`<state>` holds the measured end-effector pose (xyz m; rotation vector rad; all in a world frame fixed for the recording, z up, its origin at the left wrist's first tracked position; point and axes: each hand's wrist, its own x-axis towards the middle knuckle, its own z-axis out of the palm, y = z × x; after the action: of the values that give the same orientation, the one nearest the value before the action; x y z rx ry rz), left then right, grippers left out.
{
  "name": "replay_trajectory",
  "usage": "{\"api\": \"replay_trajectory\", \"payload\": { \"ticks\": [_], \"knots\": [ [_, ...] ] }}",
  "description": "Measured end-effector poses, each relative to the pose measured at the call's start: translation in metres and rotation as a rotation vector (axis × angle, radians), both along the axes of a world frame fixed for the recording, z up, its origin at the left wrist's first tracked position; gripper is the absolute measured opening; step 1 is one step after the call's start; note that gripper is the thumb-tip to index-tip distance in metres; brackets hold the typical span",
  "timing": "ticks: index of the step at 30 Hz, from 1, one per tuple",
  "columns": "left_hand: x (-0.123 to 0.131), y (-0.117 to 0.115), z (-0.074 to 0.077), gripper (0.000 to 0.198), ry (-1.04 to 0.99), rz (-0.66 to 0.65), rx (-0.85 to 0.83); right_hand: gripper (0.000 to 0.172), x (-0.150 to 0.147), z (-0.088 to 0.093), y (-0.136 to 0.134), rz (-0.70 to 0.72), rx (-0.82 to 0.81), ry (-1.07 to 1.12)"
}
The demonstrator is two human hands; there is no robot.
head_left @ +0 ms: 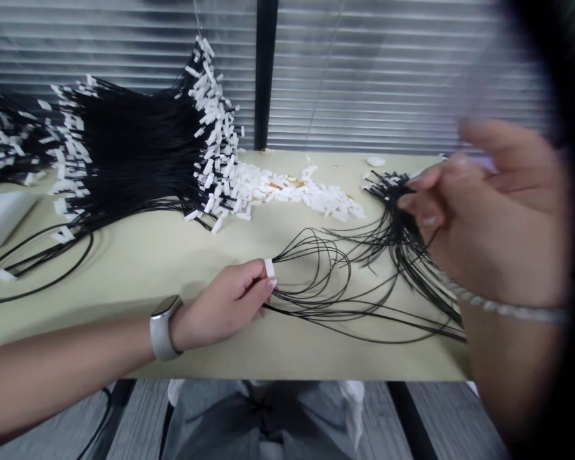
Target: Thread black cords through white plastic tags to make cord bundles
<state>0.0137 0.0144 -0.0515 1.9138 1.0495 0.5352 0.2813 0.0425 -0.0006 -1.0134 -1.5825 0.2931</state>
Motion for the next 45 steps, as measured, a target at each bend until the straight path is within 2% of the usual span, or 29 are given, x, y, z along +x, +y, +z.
{"api": "replay_trajectory", "payload": {
  "ticks": [2, 3, 6, 8, 12, 17, 31, 37, 41, 43, 45],
  "knots": [
    [0.0, 0.0, -0.001, 0.027, -0.014, -0.006, -0.013, 0.046, -0.014, -0.003, -0.008, 0.102, -0.121, 0.052],
    [-0.001, -0.001, -0.001, 0.027, -0.022, -0.013, -0.017, 0.041, -0.021, -0.005, -0.012, 0.145, -0.188, 0.007],
    [-0.001, -0.001, 0.0, 0.026, -0.045, -0.036, -0.019, 0.007, -0.042, -0.012, -0.024, 0.185, -0.309, -0.302],
    [-0.001, -0.001, 0.0, 0.025, -0.051, -0.051, -0.015, 0.016, -0.051, -0.016, -0.029, 0.182, -0.311, -0.455],
    [-0.001, -0.001, 0.002, 0.024, -0.03, -0.065, 0.028, 0.017, -0.055, -0.019, -0.031, 0.221, -0.301, -0.583],
    [-0.002, -0.001, 0.003, 0.025, -0.021, -0.097, 0.069, 0.017, -0.054, -0.019, -0.029, 0.289, -0.336, -0.618],
    [-0.001, -0.002, 0.005, 0.025, 0.059, -0.115, 0.157, 0.023, -0.056, -0.021, -0.028, 0.34, -0.369, -0.583],
    [0.002, -0.003, 0.004, 0.024, 0.086, -0.128, 0.208, 0.018, -0.066, -0.025, -0.033, 0.359, -0.26, -0.559],
    [0.004, -0.003, 0.004, 0.023, 0.08, -0.147, 0.219, 0.013, -0.07, -0.03, -0.033, 0.332, -0.193, -0.618],
    [0.005, -0.003, 0.003, 0.024, 0.059, -0.099, 0.173, 0.013, -0.069, -0.029, -0.033, 0.298, -0.155, -0.672],
    [0.005, -0.002, 0.002, 0.025, 0.022, -0.019, 0.099, 0.014, -0.066, -0.027, -0.033, 0.209, -0.037, -0.7]
  ]
}}
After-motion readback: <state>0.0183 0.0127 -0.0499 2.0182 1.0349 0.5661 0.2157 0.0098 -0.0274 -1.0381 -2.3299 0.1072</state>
